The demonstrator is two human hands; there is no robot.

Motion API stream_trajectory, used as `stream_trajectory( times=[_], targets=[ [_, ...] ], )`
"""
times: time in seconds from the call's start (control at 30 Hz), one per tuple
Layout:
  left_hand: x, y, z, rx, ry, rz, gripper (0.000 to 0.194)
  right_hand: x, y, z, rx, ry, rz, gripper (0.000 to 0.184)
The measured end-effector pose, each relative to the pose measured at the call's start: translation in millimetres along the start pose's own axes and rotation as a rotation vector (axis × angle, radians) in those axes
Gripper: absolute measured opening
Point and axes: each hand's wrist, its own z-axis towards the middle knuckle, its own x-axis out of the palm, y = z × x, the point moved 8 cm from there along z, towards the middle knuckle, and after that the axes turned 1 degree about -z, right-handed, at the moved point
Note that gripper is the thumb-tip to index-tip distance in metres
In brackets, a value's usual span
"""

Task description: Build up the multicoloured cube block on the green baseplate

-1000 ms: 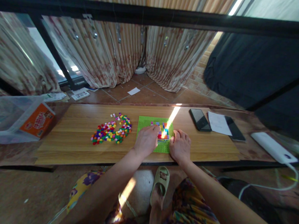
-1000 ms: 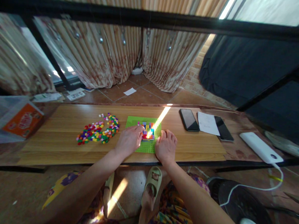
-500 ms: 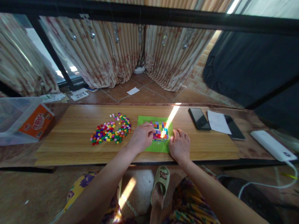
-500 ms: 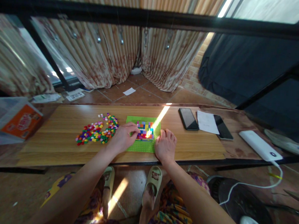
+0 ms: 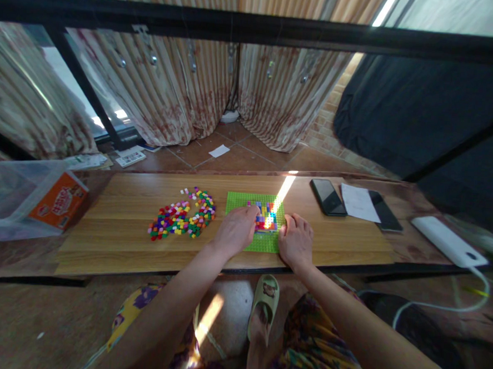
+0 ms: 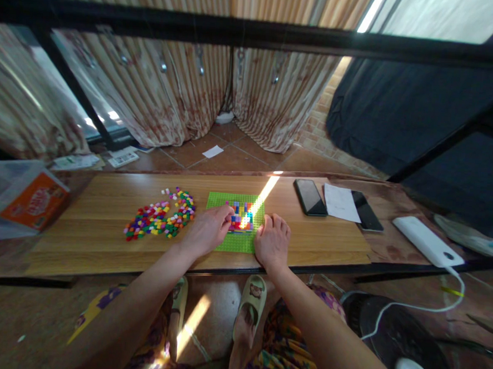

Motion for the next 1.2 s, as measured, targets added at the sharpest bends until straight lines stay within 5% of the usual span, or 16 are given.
stream_trajectory(
  times=[0.43,0.73,1.2],
  targets=[
    [0.0,-11,5,0.054,0.089,0.084,0.017,-1,1,0,-0.005,0.000,0.001,0.033],
    [4.7,-18,10,-0.044,0.084,0.169,0.029,-1,0,0,-0.018,-0.020,0.004,0.033],
    [7.9,12,7,-0.170,-0.033,-0.163,0.028,-1,1,0,-0.017,-0.011,0.006,0.033]
  ],
)
